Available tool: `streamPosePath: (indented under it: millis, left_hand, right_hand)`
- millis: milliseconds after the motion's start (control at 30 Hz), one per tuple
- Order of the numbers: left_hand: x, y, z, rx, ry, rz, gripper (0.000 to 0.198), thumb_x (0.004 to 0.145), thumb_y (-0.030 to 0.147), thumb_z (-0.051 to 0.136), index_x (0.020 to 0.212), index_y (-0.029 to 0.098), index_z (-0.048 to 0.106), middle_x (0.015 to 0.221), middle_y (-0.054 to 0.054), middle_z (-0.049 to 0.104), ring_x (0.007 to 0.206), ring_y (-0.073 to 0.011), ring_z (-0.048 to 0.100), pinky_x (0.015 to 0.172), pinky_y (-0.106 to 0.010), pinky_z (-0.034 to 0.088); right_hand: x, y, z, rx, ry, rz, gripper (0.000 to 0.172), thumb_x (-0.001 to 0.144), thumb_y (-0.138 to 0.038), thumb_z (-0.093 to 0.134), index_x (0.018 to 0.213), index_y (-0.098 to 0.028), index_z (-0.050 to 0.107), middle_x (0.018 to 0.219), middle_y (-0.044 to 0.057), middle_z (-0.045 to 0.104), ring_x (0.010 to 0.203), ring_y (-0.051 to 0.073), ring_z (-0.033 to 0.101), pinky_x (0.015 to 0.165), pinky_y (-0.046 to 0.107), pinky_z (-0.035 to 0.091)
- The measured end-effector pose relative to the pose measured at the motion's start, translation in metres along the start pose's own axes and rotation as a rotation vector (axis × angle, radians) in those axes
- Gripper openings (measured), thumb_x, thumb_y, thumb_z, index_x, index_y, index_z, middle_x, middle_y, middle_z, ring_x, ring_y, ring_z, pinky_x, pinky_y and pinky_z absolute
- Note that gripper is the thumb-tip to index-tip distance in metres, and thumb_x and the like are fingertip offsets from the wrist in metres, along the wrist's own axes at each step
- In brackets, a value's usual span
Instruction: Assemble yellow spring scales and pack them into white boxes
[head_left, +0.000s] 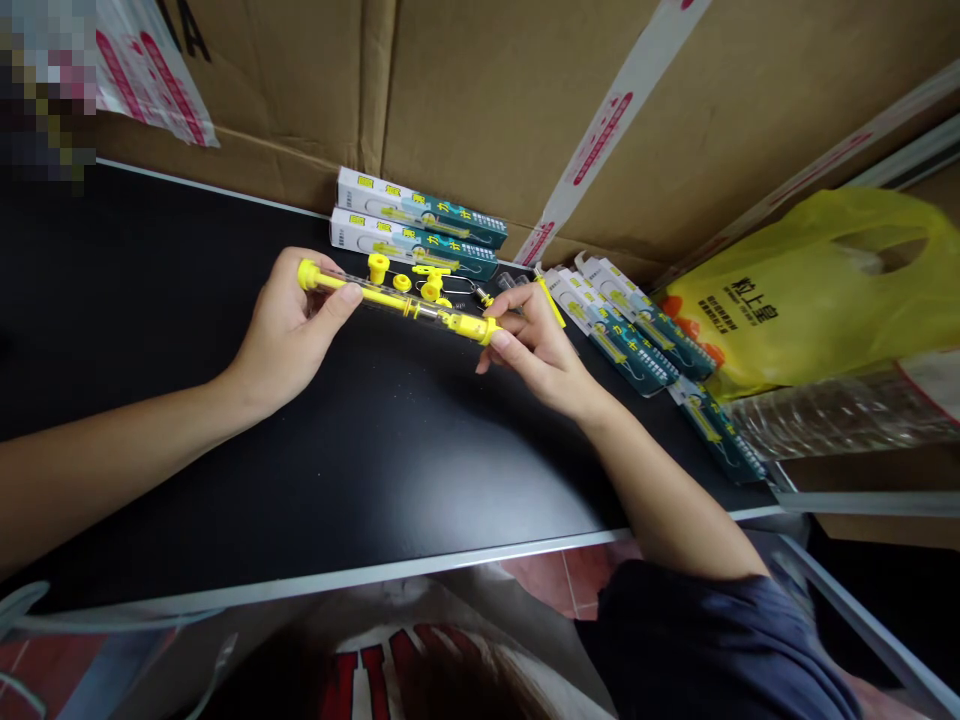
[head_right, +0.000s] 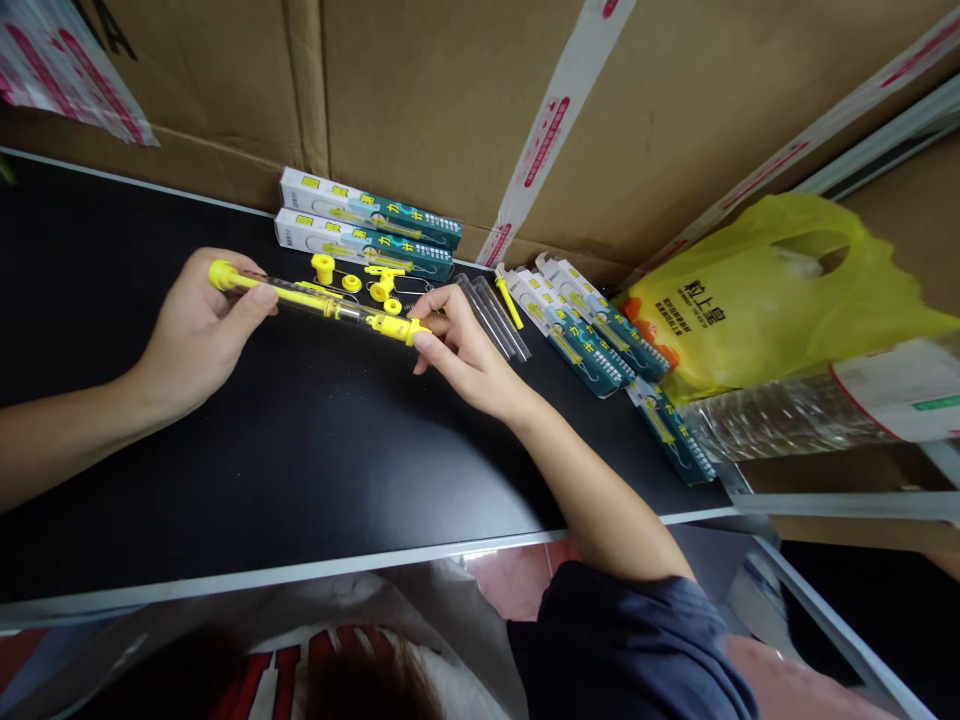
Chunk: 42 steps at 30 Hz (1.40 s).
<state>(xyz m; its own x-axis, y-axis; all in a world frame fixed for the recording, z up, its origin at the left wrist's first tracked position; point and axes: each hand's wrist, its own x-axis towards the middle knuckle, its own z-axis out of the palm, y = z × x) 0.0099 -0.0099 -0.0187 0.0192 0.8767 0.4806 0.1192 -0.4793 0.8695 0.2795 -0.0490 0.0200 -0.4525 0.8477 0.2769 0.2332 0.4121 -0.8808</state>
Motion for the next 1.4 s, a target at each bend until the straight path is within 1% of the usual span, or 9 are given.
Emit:
streamPosePath:
  millis: [167,367,500,633,800,900,967,1167,1400]
  left_hand:
    - [0.001,-0.005,0.0,-0.019,-0.012,0.028,0.041,0.08,0.052,0.077,0.093,0.021,0.054,0.077,0.002,0.057,0.066,-0.0105,0.051,0.059,-0.023,0.039]
    - [0.003,0.0,0.0,-0.083,-0.015,-0.061,0.028,0.084,0.041,0.074,0.09,0.019,0.057,0.074,0.001,0.062,0.07,-0.0129,0.057,0.064,-0.025,0.044]
    - [0.004,-0.004,-0.004,0.09,-0.053,-0.085,0.016,0.087,0.034,0.07,0.089,0.02,0.064,0.072,0.0,0.062,0.065,-0.0144,0.053,0.06,-0.027,0.039]
    - [0.005,-0.009,-0.009,0.225,-0.077,-0.066,0.02,0.09,0.037,0.066,0.099,0.021,0.07,0.076,-0.001,0.063,0.069,-0.0168,0.055,0.063,-0.03,0.039]
    - [0.006,-0.011,-0.009,0.158,-0.063,-0.113,0.023,0.088,0.033,0.069,0.108,0.021,0.066,0.073,0.001,0.06,0.069,-0.0159,0.057,0.065,-0.03,0.041]
    - [0.007,-0.01,-0.005,-0.01,-0.004,-0.159,0.021,0.086,0.029,0.072,0.102,0.021,0.062,0.073,0.002,0.059,0.069,-0.0142,0.059,0.067,-0.029,0.045]
    - [0.007,-0.006,-0.003,-0.072,-0.006,-0.165,0.017,0.085,0.028,0.071,0.097,0.019,0.063,0.075,0.002,0.059,0.068,-0.0132,0.058,0.068,-0.029,0.046]
    - [0.006,0.004,-0.002,-0.028,-0.047,-0.121,0.02,0.083,0.034,0.071,0.09,0.019,0.061,0.069,0.002,0.057,0.063,-0.0137,0.056,0.062,-0.029,0.045]
    - [0.003,0.006,-0.003,0.044,-0.054,-0.086,0.024,0.084,0.04,0.072,0.091,0.02,0.059,0.072,0.002,0.057,0.063,-0.0129,0.054,0.058,-0.026,0.042]
  right_hand:
    - [0.0,0.0,-0.001,0.066,0.014,-0.021,0.029,0.095,-0.045,0.062,0.106,-0.026,0.044,0.081,-0.006,0.052,0.06,0.007,0.056,0.057,0.023,0.055]
    - [0.0,-0.009,0.001,-0.027,0.187,-0.091,0.038,0.087,-0.046,0.073,0.102,-0.028,0.043,0.077,-0.006,0.059,0.059,0.01,0.061,0.052,0.024,0.054]
    - [0.0,-0.009,0.003,-0.077,0.242,-0.13,0.036,0.087,-0.046,0.073,0.099,-0.026,0.046,0.076,-0.005,0.062,0.059,0.01,0.063,0.052,0.024,0.054]
    - [-0.001,-0.009,0.006,-0.087,0.272,-0.18,0.035,0.086,-0.044,0.074,0.099,-0.025,0.049,0.076,-0.004,0.063,0.065,0.011,0.067,0.059,0.026,0.058]
    - [-0.002,-0.009,0.01,-0.073,0.277,-0.179,0.035,0.086,-0.048,0.073,0.102,-0.025,0.052,0.077,-0.003,0.064,0.066,0.012,0.068,0.06,0.028,0.061]
    - [0.0,-0.008,0.008,-0.046,0.275,-0.136,0.037,0.085,-0.05,0.074,0.1,-0.025,0.051,0.078,-0.003,0.065,0.065,0.011,0.067,0.058,0.026,0.061]
    - [0.002,-0.007,0.005,-0.009,0.281,-0.102,0.039,0.084,-0.052,0.074,0.099,-0.025,0.05,0.078,-0.004,0.064,0.066,0.011,0.067,0.058,0.025,0.062]
    - [0.006,-0.007,0.0,0.071,0.244,-0.046,0.042,0.082,-0.05,0.077,0.105,-0.025,0.052,0.076,-0.006,0.059,0.062,0.009,0.062,0.065,0.027,0.064]
    - [0.002,-0.01,0.0,-0.03,0.261,-0.085,0.035,0.084,-0.046,0.076,0.104,-0.023,0.057,0.08,-0.003,0.065,0.065,0.01,0.065,0.063,0.024,0.06]
